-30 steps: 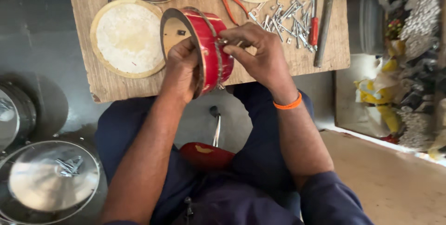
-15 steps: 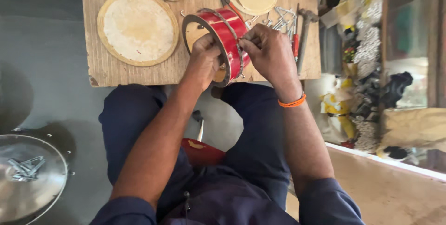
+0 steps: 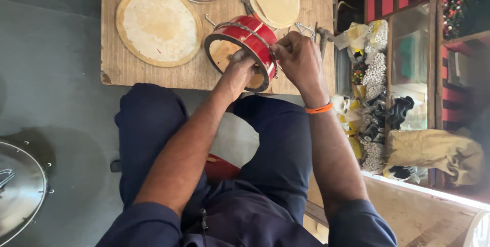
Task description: The person holds the shell of a small red drum, inserts a metal ring and a wooden internal frame, then uses pliers and a screwdriver to tighten screws and secure a red band around the outer casing.
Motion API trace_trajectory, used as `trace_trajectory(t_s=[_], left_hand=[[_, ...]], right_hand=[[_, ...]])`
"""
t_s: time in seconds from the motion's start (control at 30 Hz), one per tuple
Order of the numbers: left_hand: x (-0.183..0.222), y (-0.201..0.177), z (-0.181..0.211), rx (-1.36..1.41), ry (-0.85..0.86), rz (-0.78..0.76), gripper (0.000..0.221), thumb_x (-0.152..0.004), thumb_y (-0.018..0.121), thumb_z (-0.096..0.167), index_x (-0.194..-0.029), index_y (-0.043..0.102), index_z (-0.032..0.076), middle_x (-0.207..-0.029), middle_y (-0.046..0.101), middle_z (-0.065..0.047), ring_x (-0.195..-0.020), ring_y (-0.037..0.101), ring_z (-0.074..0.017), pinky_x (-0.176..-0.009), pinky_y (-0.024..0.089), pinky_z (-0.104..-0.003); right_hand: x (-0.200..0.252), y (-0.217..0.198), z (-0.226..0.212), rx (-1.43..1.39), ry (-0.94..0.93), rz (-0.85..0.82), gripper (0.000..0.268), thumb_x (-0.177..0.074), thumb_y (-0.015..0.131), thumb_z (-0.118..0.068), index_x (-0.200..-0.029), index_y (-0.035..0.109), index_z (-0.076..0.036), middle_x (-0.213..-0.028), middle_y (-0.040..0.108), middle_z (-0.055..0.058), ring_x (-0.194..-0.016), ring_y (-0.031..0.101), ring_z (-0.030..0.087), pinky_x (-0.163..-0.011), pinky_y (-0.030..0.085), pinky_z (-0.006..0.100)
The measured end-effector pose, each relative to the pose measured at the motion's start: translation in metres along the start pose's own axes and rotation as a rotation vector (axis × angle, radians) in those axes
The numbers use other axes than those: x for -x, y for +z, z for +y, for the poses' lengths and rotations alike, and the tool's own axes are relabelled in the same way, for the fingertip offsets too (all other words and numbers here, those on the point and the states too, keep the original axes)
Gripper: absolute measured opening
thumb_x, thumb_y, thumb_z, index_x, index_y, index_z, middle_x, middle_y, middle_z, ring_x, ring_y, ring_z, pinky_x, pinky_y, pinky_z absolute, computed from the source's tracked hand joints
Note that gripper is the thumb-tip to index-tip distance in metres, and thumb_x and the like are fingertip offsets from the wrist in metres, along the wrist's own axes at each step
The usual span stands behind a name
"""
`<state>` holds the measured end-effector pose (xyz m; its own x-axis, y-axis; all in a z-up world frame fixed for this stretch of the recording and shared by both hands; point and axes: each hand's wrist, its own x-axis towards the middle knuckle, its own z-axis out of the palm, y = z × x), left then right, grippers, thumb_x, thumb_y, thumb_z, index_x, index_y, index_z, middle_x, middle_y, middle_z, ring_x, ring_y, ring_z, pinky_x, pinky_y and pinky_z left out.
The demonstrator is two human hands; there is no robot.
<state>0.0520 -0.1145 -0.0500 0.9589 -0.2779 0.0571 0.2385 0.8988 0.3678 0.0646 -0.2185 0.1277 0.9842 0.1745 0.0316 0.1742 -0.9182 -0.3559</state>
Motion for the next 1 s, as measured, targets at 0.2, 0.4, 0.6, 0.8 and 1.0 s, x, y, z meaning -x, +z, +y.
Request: trace_trajectory(t_s=[0.2, 0.4, 0.6, 0.8, 1.0], left_hand=[[0.002, 0.019, 0.023, -0.151, 0.033, 0.087, 0.032, -0.102, 0.058, 0.023, -0.128, 0.063, 0.004, -0.111, 0.072, -0.005, -0.101, 0.07, -0.0155, -0.089, 0.057, -0.031], [0.0, 0.028, 0.035, -0.011, -0.066, 0.013, 0.033, -0.103, 0.061, 0.026, -0.126, 0.064, 0.002, -0.106, 0.072, -0.008, -0.095, 0.073, -0.0183, -0.082, 0.061, -0.031], [0.003, 0.033, 0.041, -0.01, -0.112, 0.002, 0.034, -0.1, 0.062, 0.027, -0.124, 0.063, 0.003, -0.104, 0.071, -0.008, -0.091, 0.072, -0.0187, -0.078, 0.06, -0.031], [0.0, 0.025, 0.033, -0.012, -0.136, -0.033, 0.033, -0.099, 0.062, 0.024, -0.122, 0.062, 0.001, -0.108, 0.072, -0.011, -0.094, 0.074, -0.021, -0.079, 0.062, -0.035], [0.001, 0.013, 0.034, -0.231, -0.056, 0.099, 0.035, -0.101, 0.059, 0.023, -0.128, 0.065, 0.001, -0.115, 0.072, -0.011, -0.103, 0.071, -0.018, -0.089, 0.059, -0.033]], right_hand=[[-0.01, -0.009, -0.003, 0.159, -0.235, -0.11, 0.033, -0.104, 0.067, -0.026, -0.091, 0.065, 0.004, -0.079, 0.069, 0.021, -0.076, 0.066, 0.036, -0.065, 0.048, 0.046], [-0.037, -0.019, 0.003, -0.025, 0.048, -0.531, 0.036, -0.103, 0.053, -0.032, -0.094, 0.067, -0.001, -0.075, 0.07, 0.016, -0.068, 0.067, 0.03, -0.062, 0.052, 0.042], [-0.029, -0.026, 0.001, 0.06, -0.24, -0.436, 0.033, -0.104, 0.059, -0.027, -0.091, 0.067, 0.003, -0.074, 0.067, 0.018, -0.066, 0.066, 0.03, -0.065, 0.051, 0.043], [-0.018, -0.028, -0.003, 0.179, -0.436, -0.331, 0.027, -0.106, 0.061, -0.023, -0.104, 0.069, 0.002, -0.084, 0.068, 0.023, -0.077, 0.064, 0.04, -0.068, 0.05, 0.047], [-0.016, -0.04, 0.012, -0.279, -0.046, -0.452, 0.034, -0.11, 0.051, -0.031, -0.1, 0.07, -0.005, -0.076, 0.069, 0.006, -0.067, 0.062, 0.012, -0.058, 0.049, 0.03]])
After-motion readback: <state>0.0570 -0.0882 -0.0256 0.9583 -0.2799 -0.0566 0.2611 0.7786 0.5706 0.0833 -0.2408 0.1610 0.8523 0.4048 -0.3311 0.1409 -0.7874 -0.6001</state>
